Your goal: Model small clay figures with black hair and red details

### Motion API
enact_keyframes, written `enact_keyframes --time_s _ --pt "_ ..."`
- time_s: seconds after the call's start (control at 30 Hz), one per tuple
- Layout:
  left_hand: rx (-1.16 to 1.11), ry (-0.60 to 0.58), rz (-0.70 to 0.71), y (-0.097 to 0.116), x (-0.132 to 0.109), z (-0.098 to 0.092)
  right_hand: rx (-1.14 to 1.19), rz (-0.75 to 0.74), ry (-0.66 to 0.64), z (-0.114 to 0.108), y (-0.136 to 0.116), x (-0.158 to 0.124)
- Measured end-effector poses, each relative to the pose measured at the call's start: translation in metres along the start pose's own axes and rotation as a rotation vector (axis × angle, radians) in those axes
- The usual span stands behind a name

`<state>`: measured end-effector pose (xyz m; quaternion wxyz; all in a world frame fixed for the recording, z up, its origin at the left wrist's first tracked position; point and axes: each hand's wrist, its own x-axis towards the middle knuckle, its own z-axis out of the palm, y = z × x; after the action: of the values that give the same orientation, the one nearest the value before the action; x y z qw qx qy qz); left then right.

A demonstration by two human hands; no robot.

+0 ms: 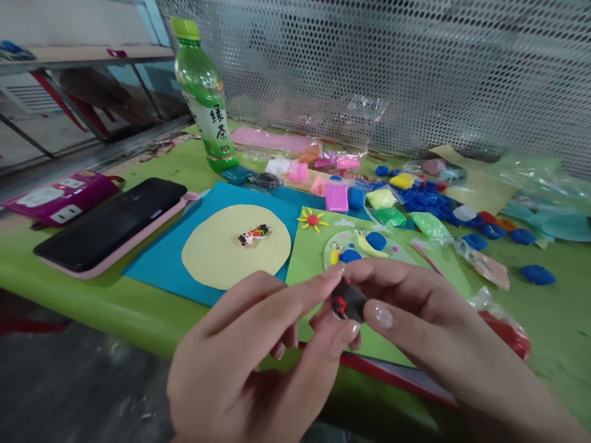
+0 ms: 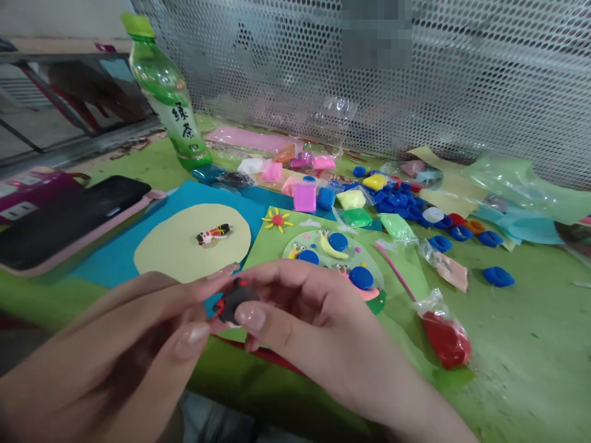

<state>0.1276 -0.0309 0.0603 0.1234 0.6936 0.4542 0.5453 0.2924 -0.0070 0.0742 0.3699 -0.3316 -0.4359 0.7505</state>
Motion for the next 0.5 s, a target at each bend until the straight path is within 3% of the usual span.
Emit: enact_keyframes --time_s 0.2,0.37,0.5 --pt "-0.064 0.048 -0.045 -0.0006 -0.0001 0.0036 -0.035 -0.014 0.046 0.0017 0.0003 -0.0004" --pt "0.047 0.005 -0.094 -0.0029 -0.004 0.0009 -0.072 -0.014 0.061 0.0016 -0.0032 0.0009" --pt "0.071 -0.023 -0.027 -0.0039 -0.0037 0.0003 0.011 0.0 0.034 0.001 -0.0046 0.001"
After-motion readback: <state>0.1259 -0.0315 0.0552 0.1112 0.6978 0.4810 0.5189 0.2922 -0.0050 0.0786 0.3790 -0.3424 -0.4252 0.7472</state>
